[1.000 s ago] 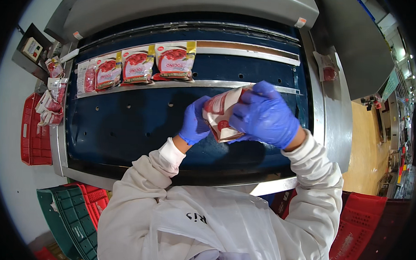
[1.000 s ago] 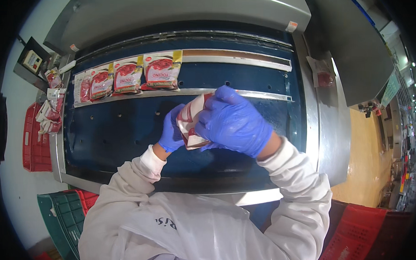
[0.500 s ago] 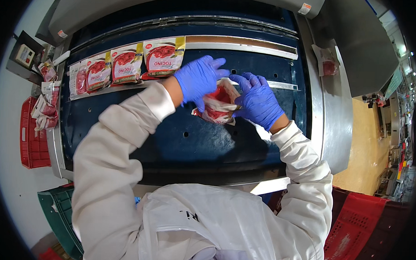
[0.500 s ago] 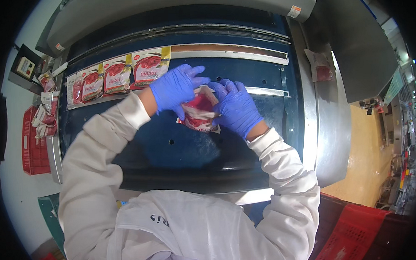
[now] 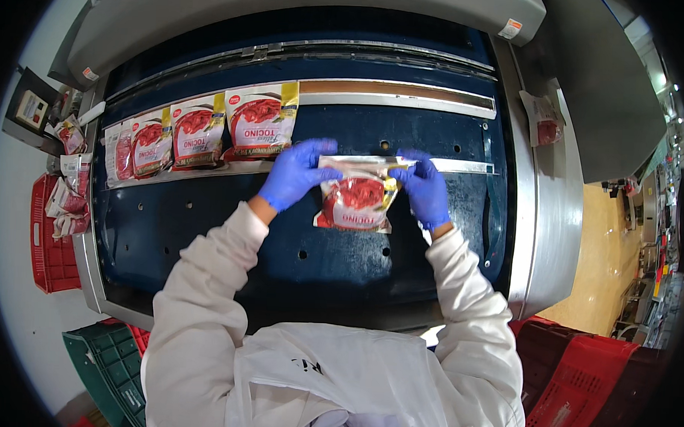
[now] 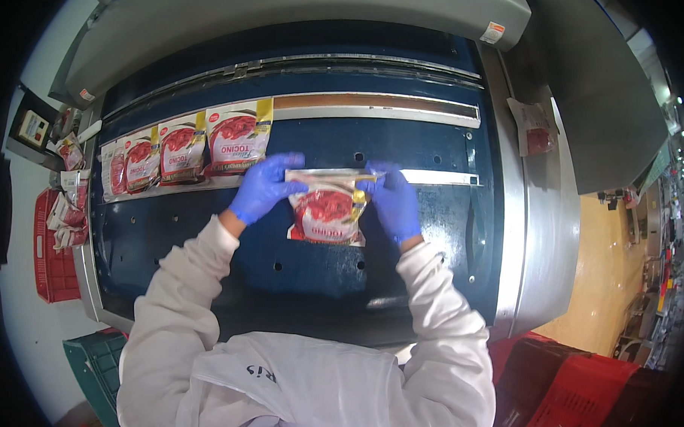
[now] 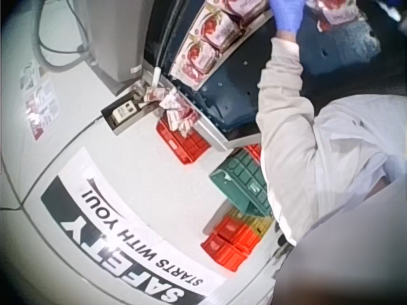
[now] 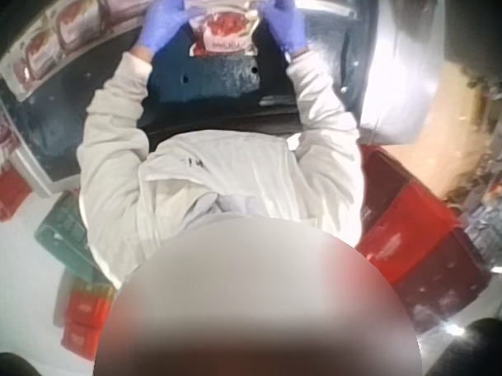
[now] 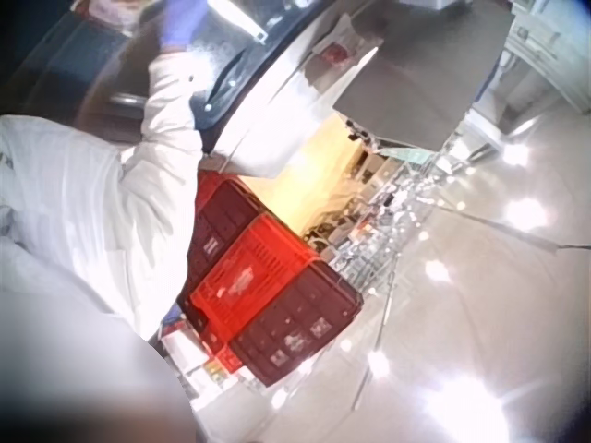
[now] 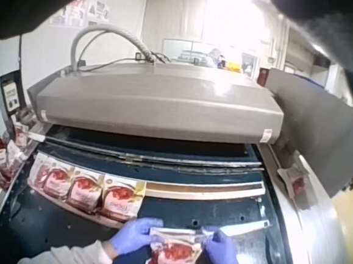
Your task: The person places vacuum-sealed meat packages onto a conveyor belt, aligns them, and moves them into a green crate. The person repeats this process with multiple packages throughout the clip.
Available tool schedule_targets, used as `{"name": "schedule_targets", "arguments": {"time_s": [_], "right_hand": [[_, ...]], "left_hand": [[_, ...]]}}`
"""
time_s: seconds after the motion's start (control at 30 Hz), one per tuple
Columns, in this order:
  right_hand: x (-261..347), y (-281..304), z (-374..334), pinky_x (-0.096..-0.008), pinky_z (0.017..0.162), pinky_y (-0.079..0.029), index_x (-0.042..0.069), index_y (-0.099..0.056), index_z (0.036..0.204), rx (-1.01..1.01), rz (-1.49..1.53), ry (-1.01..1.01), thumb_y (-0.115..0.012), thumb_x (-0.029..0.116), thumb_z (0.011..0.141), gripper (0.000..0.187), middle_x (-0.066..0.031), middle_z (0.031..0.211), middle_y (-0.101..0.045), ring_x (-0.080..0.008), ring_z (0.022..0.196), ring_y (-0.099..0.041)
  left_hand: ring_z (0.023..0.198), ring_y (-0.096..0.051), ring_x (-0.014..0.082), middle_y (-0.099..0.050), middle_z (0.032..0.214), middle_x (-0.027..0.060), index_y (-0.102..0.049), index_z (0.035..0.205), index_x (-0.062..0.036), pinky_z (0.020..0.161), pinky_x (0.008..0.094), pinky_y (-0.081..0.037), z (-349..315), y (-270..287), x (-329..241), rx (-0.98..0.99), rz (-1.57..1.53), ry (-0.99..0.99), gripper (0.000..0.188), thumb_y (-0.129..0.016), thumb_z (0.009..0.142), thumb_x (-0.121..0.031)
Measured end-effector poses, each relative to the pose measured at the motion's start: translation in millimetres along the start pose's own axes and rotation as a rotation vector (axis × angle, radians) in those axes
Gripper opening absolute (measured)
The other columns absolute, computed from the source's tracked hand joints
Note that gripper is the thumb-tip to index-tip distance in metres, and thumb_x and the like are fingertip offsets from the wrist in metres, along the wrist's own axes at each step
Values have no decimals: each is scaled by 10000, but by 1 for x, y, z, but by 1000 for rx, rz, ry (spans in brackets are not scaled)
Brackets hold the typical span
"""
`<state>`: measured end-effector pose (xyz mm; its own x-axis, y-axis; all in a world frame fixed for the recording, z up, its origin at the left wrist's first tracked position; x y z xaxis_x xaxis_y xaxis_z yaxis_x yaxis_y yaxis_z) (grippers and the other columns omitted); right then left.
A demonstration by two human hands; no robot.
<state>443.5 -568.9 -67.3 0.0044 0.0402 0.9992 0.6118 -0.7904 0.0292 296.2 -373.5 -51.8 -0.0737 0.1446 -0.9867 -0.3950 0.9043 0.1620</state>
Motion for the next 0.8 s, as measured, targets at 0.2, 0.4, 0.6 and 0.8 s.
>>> {"name": "schedule_targets", "arguments": {"time_s": [0.2, 0.4, 0.6, 0.8], "right_hand": [[22, -8, -7, -236, 703, -464, 42, -637, 896, 136, 161, -118, -699, 147, 854, 128, -6, 815, -612, -85, 752, -550], [34, -32, 87, -250, 603, -483, 29, -652, 861, 59, -39, 41, -701, 169, 842, 150, -16, 741, -617, -87, 668, -563], [39, -57, 143, -351, 675, -469, 17, -665, 811, -185, -807, 535, -713, 206, 800, 195, -133, 738, -627, -272, 718, -611], [38, -62, 145, -444, 905, -440, 112, -636, 1072, -361, -701, 403, -747, 244, 733, 380, -113, 1109, -625, -337, 1049, -541]], "left_hand": [[716, -601, 82, -661, 753, 39, -664, 855, -13, 684, 238, -491, -18, 10, -7, 104, -209, 133, 129, -750, 797, -90], [711, -602, 172, -651, 785, 84, -676, 864, -23, 680, 297, -479, 61, 61, -31, -151, 343, -221, 238, -744, 792, -240], [703, -625, 259, -662, 804, 135, -701, 858, -30, 666, 336, -488, 124, 87, -7, -245, 538, -131, 304, -762, 738, -303], [724, -636, 245, -668, 800, 135, -722, 854, -51, 697, 327, -499, 133, 92, 2, -291, 527, -41, 311, -784, 699, -313]]}}
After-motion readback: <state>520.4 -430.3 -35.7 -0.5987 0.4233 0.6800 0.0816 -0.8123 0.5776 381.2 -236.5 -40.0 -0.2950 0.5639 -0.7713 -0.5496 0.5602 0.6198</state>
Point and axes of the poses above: each hand's wrist, its own z-axis towards the middle knuckle, its own y-axis out of the back of the hand, x = y × z, the point moved 4 cm from there along z, towards the middle knuckle
